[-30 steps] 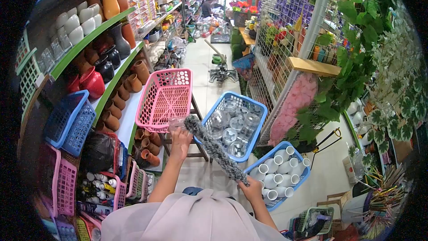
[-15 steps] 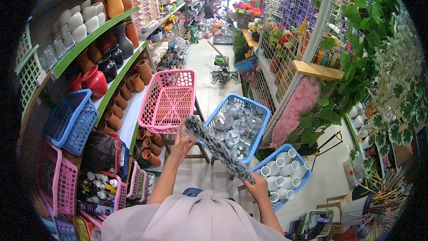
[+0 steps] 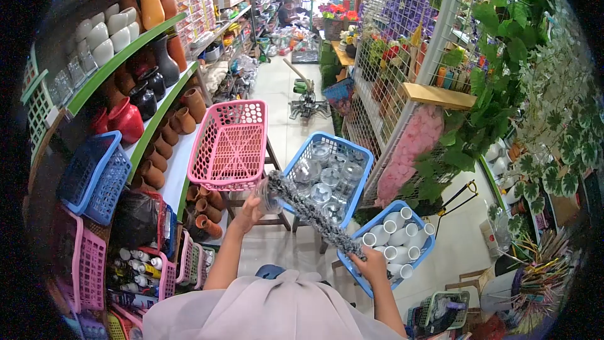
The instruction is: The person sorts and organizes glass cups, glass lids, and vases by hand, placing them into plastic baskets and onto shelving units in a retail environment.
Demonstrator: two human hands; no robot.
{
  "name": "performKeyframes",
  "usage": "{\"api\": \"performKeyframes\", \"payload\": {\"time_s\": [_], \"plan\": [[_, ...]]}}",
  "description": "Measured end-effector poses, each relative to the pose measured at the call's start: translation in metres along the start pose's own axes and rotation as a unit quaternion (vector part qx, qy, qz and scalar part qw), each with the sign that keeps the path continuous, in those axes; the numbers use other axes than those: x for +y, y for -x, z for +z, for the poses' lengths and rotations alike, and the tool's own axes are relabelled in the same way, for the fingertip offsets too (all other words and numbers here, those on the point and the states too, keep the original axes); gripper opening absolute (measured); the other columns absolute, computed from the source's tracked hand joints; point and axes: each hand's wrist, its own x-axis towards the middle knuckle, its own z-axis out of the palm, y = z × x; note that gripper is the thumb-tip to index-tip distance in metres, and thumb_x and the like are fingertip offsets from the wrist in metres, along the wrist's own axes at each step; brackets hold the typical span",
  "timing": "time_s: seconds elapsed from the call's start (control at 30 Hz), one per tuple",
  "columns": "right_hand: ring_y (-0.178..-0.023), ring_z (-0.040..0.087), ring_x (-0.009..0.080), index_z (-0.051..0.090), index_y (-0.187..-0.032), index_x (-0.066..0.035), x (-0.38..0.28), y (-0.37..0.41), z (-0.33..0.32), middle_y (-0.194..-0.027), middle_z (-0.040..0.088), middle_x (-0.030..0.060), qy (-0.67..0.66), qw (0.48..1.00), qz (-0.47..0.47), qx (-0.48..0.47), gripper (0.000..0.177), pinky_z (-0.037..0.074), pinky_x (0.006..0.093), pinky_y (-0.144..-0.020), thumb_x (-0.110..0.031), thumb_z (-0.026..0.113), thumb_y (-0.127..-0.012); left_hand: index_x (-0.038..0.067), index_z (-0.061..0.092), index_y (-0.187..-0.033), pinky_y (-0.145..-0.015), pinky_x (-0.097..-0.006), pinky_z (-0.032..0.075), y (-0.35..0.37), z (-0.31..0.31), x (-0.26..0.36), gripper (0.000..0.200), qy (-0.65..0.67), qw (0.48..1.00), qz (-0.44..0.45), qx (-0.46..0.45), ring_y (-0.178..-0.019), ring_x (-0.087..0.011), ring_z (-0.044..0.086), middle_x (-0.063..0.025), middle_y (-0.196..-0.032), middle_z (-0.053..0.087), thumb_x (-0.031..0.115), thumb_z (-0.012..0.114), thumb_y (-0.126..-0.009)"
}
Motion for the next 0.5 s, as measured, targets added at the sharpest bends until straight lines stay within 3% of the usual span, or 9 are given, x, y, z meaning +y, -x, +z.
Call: {"api": "performKeyframes", "payload": {"time_s": [0.1,0.17,0.2,0.27,0.33,0.43,0.5], "plan": [[-0.068,0.065,0.0340,0.070,-0.094,-0.008,-0.001,0.012,-0.002,-0.074,0.066,0.0186,-0.066,0.996,-0.052,-0.040,0.036,0.049,0.0399,-0.062,-0.039,0.073,-0.076,0.010,0.029,-0.147,-0.106,-0.0416,0.036,-0.004,0.003,0.008,0.086,0.025,0.999,0.006,0.028,-0.128,-0.0217,0.043,-0.0075,-0.142,0.040,0.052,0.059,-0.078],[-0.068,0.065,0.0342,0.070,-0.093,-0.008,-0.001,0.014,-0.009,-0.074,0.066,0.0186,-0.049,0.998,0.001,-0.043,0.035,0.049,0.0398,-0.062,-0.038,0.073,-0.075,0.010,0.028,-0.148,-0.104,-0.0415,0.037,-0.001,0.009,0.016,0.091,0.046,0.997,-0.019,0.050,-0.128,-0.0218,0.044,-0.0076,-0.140,0.043,0.059,0.058,-0.076],[-0.067,0.064,0.0344,0.070,-0.093,-0.008,-0.003,0.015,-0.012,-0.074,0.066,0.0186,-0.035,0.997,0.051,-0.050,0.035,0.050,0.0397,-0.062,-0.037,0.074,-0.075,0.010,0.028,-0.148,-0.104,-0.0415,0.037,-0.003,0.009,0.011,0.091,0.047,0.998,-0.020,0.047,-0.128,-0.0218,0.044,-0.0076,-0.140,0.043,0.059,0.058,-0.076],[-0.067,0.064,0.0343,0.070,-0.093,-0.008,0.009,0.015,-0.001,-0.074,0.066,0.0185,-0.061,0.997,0.031,-0.030,0.035,0.050,0.0396,-0.062,-0.037,0.074,-0.075,0.010,0.028,-0.147,-0.104,-0.0418,0.037,-0.009,0.004,-0.006,0.091,0.020,0.999,-0.004,-0.034,-0.128,-0.0226,0.044,-0.0073,-0.140,0.043,0.060,0.058,-0.077],[-0.067,0.064,0.0343,0.070,-0.093,-0.008,0.018,0.019,0.006,-0.074,0.066,0.0184,-0.090,0.996,0.011,-0.011,0.035,0.050,0.0395,-0.062,-0.038,0.073,-0.074,0.010,0.028,-0.147,-0.104,-0.0420,0.038,-0.011,0.002,-0.017,0.091,0.002,1.000,-0.016,-0.017,-0.129,-0.0234,0.043,-0.0080,-0.141,0.042,0.059,0.058,-0.077],[-0.067,0.065,0.0337,0.070,-0.091,-0.006,0.020,0.023,0.002,-0.075,0.066,0.0195,-0.059,0.996,-0.004,-0.066,0.035,0.050,0.0395,-0.061,-0.038,0.072,-0.076,0.010,0.028,-0.147,-0.105,-0.0424,0.037,-0.011,0.006,-0.008,0.090,0.018,1.000,0.009,0.014,-0.129,-0.0238,0.043,-0.0090,-0.142,0.041,0.057,0.060,-0.077],[-0.066,0.065,0.0324,0.070,-0.091,-0.006,0.018,0.018,0.000,-0.074,0.066,0.0191,-0.089,0.993,0.043,-0.067,0.035,0.049,0.0388,-0.061,-0.038,0.073,-0.077,0.012,0.032,-0.143,-0.103,-0.0436,0.041,-0.006,0.006,-0.006,0.085,0.118,0.993,0.001,0.017,-0.123,-0.0241,0.048,-0.0065,-0.134,0.045,0.055,0.062,-0.077]]}}
